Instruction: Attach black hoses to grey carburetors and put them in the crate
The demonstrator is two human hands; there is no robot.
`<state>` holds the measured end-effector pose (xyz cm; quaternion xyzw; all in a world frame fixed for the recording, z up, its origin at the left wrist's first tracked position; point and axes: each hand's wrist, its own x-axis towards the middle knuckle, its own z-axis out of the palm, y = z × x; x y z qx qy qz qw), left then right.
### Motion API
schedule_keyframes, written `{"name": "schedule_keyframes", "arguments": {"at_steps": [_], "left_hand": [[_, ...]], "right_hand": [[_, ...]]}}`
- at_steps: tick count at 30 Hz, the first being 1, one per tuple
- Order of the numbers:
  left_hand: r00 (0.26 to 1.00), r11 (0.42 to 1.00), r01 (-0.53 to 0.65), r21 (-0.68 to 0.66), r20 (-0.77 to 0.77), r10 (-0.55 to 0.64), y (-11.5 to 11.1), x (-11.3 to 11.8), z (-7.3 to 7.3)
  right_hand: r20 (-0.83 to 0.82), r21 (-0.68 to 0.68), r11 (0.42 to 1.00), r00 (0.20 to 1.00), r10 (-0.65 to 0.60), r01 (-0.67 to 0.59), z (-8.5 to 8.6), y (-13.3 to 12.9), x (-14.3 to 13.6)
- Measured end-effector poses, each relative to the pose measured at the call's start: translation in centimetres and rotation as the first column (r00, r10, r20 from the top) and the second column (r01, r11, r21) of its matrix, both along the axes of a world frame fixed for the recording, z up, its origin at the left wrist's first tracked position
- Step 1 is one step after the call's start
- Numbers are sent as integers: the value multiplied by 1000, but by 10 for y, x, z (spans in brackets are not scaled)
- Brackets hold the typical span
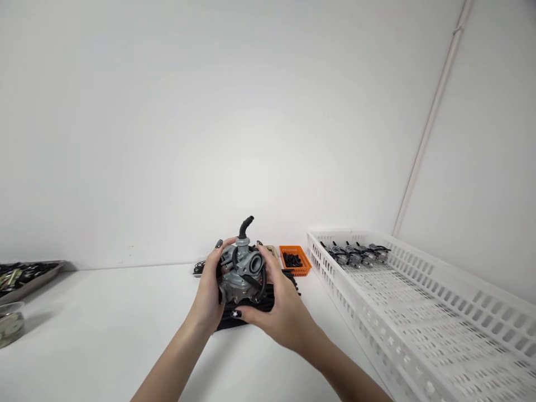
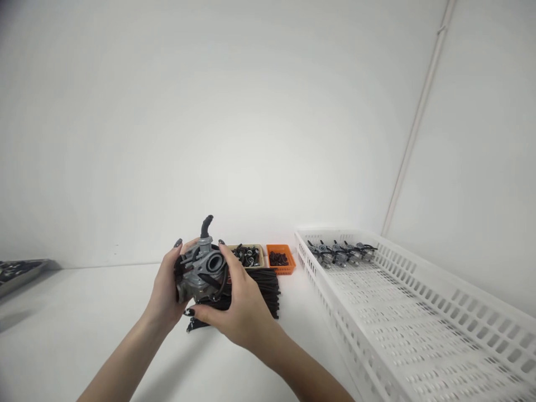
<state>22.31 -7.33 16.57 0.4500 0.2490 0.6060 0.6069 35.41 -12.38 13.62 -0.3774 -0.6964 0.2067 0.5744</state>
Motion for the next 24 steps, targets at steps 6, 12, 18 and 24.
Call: {"name": "schedule_keyframes", "arguments": {"at_steps": [6, 12, 18, 24], "left_hand": [[996, 990, -40, 134, -78, 50, -7, 1, -2], [991, 986, -7, 166, -130, 29, -7, -17, 16], [988, 975, 26, 219, -155, 9, -11, -36, 27], [981, 979, 18, 202, -192, 22, -10, -37, 25]], "right_hand": [[-61, 132, 991, 998, 1, 7, -5, 12, -1], [-256, 276, 945, 961, -101, 173, 0, 22, 8], [-344, 457, 782, 895, -284, 424, 78, 40, 40], [-162, 502, 707, 856, -490, 499, 145, 75, 117]]}}
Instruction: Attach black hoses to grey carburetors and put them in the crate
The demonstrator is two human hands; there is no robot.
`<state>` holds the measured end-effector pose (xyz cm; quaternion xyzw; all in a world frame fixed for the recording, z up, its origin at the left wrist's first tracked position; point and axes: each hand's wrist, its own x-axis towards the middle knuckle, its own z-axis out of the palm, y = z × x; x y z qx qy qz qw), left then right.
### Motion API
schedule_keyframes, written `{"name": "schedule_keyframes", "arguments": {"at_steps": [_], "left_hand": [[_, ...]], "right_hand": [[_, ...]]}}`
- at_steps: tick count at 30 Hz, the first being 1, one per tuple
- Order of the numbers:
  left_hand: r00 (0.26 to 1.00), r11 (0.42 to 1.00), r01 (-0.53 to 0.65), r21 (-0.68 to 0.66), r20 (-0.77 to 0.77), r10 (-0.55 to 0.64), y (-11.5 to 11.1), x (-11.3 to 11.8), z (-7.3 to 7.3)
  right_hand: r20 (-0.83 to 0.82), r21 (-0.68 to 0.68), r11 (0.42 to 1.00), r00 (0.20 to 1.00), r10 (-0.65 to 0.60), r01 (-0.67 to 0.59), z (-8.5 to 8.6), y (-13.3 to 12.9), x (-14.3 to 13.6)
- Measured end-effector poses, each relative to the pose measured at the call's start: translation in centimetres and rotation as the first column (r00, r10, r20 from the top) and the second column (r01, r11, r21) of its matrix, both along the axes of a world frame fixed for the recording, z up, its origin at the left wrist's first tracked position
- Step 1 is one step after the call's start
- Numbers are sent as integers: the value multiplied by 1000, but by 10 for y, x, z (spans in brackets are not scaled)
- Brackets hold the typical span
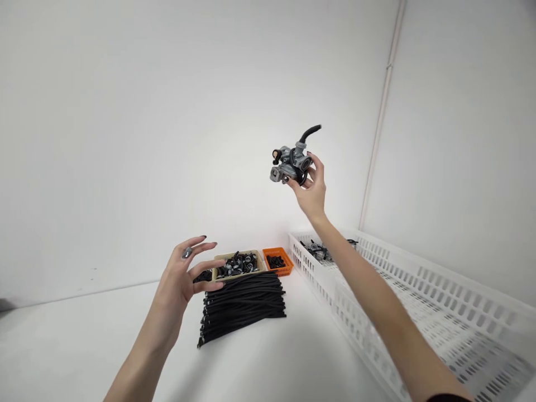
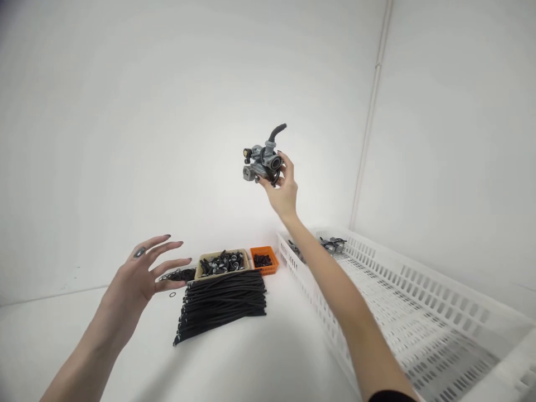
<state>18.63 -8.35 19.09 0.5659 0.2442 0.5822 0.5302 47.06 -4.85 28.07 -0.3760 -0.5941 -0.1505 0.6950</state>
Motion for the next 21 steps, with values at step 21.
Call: {"name": "schedule_keyframes", "arguments": {"at_steps": [21], "left_hand": [[989, 997, -62, -54, -139, 54, 31, -6, -7]], "right_hand": [[667, -732, 218, 745, 30, 646, -205, -19, 184]]}}
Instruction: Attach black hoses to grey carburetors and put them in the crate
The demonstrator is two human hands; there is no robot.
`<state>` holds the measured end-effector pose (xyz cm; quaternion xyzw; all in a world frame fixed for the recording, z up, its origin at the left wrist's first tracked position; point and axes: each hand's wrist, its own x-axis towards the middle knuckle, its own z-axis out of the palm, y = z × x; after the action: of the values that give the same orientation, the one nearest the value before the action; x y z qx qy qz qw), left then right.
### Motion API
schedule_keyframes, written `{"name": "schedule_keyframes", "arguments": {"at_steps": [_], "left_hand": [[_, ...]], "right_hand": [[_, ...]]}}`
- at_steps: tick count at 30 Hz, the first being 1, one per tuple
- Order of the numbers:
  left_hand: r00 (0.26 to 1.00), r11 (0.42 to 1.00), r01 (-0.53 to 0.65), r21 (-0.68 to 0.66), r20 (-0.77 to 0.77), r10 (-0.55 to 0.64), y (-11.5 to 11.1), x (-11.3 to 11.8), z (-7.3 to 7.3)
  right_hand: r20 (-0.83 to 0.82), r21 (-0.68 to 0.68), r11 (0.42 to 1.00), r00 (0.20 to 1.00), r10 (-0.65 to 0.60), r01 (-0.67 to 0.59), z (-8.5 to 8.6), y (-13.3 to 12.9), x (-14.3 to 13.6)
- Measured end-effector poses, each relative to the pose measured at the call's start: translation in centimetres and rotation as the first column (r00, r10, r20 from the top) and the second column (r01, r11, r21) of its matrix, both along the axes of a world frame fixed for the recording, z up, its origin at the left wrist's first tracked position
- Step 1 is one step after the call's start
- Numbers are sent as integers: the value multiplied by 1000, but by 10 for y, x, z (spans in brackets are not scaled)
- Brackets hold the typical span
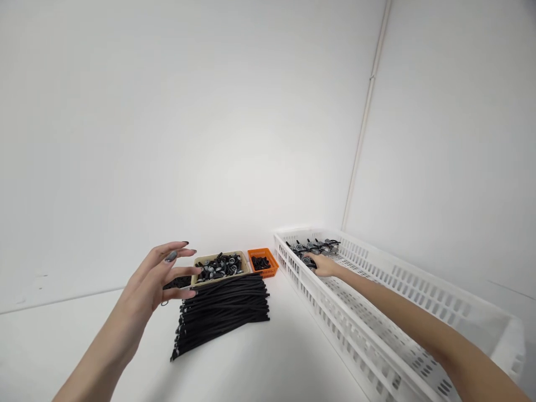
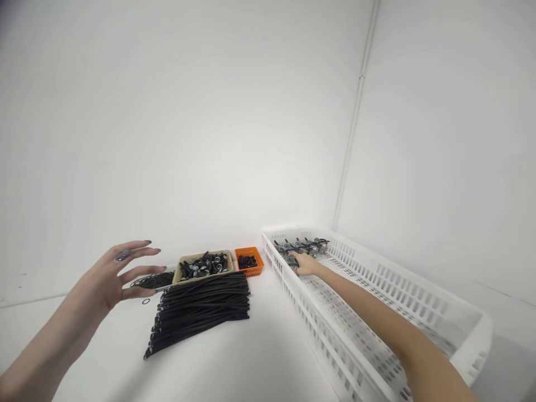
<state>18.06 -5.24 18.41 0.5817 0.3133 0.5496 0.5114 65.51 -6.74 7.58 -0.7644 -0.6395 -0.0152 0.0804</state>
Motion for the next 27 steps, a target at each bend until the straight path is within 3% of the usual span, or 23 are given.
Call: {"name": "schedule_keyframes", "arguments": {"at_steps": [6, 14, 27], "left_hand": [[995, 1000, -13, 27, -103, 16, -7, 4, 1], [990, 998, -40, 39, -136, 45, -13, 6, 4], [993, 994, -56, 97, -95, 65, -23, -4, 9]], "right_hand": [[-22, -30, 998, 999, 49, -50, -19, 23, 4], [-32, -35, 998, 998, -52, 51, -34, 35, 14], [15, -85, 994, 998, -60, 62, -26, 32, 7]]}}
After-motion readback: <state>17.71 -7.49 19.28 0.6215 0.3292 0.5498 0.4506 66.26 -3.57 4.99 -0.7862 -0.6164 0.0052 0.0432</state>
